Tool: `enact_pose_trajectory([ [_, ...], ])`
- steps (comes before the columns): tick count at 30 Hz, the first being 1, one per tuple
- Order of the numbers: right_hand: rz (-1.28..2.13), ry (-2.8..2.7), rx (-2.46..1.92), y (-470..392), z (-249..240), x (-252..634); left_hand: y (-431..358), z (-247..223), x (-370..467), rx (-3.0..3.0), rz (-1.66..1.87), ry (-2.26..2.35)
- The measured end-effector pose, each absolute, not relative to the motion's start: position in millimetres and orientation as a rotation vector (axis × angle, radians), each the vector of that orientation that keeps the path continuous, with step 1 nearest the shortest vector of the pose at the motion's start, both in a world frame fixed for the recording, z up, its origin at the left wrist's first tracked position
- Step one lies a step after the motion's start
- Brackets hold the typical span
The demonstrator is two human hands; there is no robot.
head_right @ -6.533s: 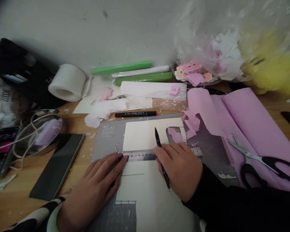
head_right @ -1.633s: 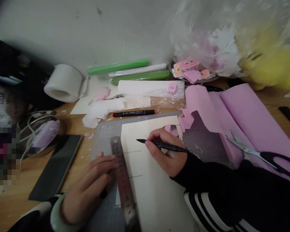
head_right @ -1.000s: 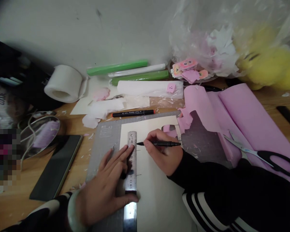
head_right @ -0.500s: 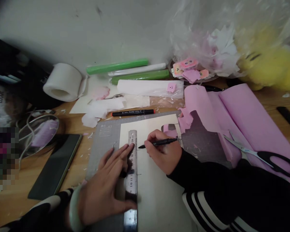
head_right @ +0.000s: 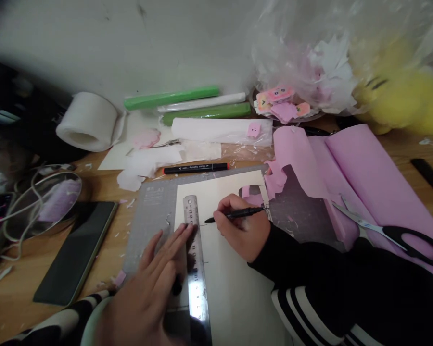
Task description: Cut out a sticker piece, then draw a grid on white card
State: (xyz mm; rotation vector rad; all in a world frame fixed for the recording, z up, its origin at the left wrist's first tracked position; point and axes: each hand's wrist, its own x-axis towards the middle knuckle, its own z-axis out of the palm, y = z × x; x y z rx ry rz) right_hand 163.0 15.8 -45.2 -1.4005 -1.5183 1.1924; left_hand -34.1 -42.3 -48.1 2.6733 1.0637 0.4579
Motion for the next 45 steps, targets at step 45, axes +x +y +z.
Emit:
enact_pose_trajectory([
  [45,1.130,-1.592,-1.425,11.9,-46.1,164.6,-32.9,-45.9,-34.3,2.608,0.230,1.053],
])
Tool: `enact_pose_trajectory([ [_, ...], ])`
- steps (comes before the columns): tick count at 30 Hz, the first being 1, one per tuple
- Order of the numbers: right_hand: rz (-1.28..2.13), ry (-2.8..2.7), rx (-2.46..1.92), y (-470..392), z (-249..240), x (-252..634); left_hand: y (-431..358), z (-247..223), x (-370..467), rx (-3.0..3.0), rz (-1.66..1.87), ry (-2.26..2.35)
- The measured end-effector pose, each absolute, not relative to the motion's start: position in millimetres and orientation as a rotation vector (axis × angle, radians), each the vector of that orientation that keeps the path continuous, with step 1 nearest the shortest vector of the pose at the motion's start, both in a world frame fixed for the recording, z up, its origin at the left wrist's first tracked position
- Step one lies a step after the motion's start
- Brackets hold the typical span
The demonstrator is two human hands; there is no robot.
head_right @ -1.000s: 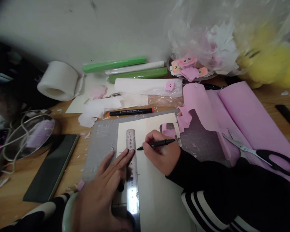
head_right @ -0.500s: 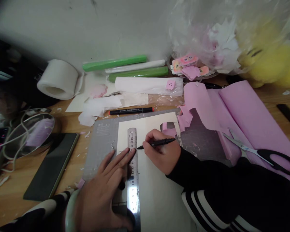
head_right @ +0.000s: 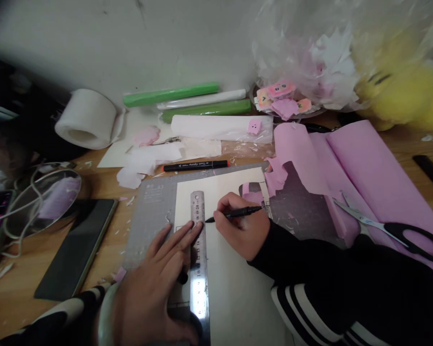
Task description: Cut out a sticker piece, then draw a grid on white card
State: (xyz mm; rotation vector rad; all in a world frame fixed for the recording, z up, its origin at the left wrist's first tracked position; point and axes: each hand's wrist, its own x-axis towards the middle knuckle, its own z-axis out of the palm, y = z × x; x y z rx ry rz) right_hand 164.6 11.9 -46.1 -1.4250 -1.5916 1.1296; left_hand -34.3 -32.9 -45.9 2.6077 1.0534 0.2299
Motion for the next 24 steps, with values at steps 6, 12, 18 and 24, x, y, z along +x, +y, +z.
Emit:
enact_pose_trajectory([
  [6,1.100,-1.637,-1.439,13.1,-44.6,162.7,-32.9,-45.5,-32.6,2.619,0.224,1.060],
  [12,0.953,-1.781,-1.407,8.6,-37.8,162.3,-30.6,-44.1,-34.5,2.627,0.212,1.036],
  [18,0.922,-1.921,-1.333,0.3,-33.9,162.5,-30.0,-43.0,-33.3,2.625,0.187,1.046],
  [24,0.981,-1.985,-1.271,-8.9,-31.9,161.5,-31.7,-46.8,-33.7,2.570,0.285,1.061],
])
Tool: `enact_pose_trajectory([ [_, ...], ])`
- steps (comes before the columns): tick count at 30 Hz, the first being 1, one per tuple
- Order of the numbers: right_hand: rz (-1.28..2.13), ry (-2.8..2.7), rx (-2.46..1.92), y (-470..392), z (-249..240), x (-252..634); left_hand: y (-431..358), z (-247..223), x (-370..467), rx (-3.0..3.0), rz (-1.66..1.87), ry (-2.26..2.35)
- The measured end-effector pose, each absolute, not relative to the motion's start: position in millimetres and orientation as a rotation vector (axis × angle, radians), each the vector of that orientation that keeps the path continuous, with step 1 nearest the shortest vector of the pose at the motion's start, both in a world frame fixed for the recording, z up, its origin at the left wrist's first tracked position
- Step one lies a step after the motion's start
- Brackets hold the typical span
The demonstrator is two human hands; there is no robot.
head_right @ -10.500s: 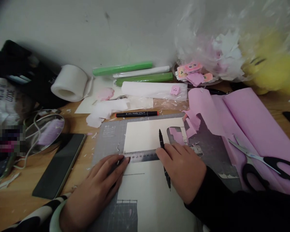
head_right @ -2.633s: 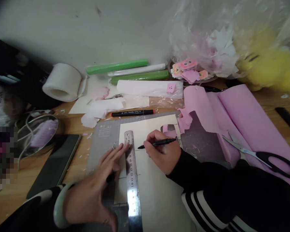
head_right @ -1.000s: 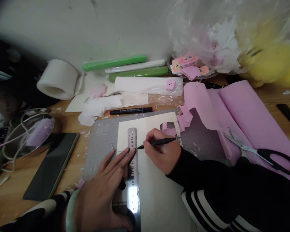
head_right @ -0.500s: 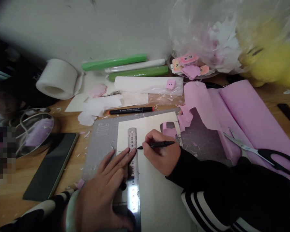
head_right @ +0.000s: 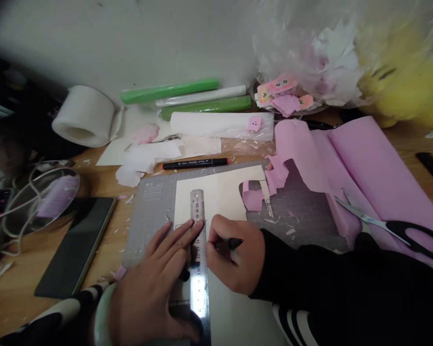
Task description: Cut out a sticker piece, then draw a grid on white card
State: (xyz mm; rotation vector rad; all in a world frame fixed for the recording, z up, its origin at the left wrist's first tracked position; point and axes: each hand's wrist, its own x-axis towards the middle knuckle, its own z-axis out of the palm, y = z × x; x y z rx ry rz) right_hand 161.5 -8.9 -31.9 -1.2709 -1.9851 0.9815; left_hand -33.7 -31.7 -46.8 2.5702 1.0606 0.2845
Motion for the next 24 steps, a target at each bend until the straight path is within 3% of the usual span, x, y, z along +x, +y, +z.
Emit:
enact_pose_trajectory([
  [12,1.128,-1.928,-1.276,-10.7,-34.6,161.6,-32.1,-46.4,-34.4,2.563,0.291,1.059],
  [24,0.836,-1.949,-1.254,-4.0,-40.8,160.0,-32.3,-46.7,-33.5,2.569,0.266,1.072],
])
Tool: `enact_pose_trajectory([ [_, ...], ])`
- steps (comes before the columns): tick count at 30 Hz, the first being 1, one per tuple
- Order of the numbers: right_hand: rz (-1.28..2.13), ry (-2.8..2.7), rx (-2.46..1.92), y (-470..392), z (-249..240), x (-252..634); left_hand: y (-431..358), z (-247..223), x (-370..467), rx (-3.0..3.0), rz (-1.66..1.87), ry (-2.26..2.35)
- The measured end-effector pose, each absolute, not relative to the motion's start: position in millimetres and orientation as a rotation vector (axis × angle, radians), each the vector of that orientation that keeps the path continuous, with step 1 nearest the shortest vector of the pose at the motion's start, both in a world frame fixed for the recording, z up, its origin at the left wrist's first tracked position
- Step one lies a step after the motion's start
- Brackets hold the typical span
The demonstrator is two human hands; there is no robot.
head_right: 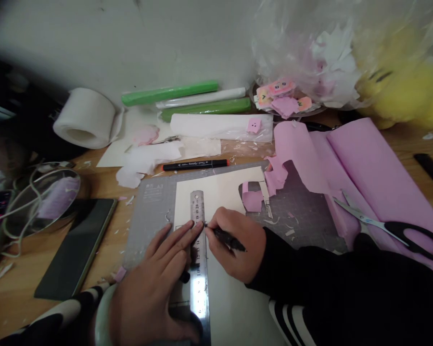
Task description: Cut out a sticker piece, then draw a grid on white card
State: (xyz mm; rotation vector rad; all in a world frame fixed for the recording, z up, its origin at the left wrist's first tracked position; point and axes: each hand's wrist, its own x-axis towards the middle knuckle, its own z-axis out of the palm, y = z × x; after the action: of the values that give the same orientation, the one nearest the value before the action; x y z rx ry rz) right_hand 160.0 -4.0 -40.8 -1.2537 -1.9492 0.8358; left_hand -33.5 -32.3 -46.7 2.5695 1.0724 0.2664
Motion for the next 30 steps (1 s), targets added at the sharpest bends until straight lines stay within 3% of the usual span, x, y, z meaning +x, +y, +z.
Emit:
enact_pose_trajectory([
  [20,0.972,-2.000,-1.175,-16.8,-39.8,161.2,-31.9,-46.4,-33.6,2.614,0.237,1.059],
  [26,1.197,-1.642,-1.240,-3.5,-38.4,166.3,-29.7,-46.4,-39.9,2.736,0.404,1.042],
  [30,1.354,-1.323,-1.245,6.7,-39.2,167.4,-28.5,-40.3,-46.2,2.800,0.550,1.269],
])
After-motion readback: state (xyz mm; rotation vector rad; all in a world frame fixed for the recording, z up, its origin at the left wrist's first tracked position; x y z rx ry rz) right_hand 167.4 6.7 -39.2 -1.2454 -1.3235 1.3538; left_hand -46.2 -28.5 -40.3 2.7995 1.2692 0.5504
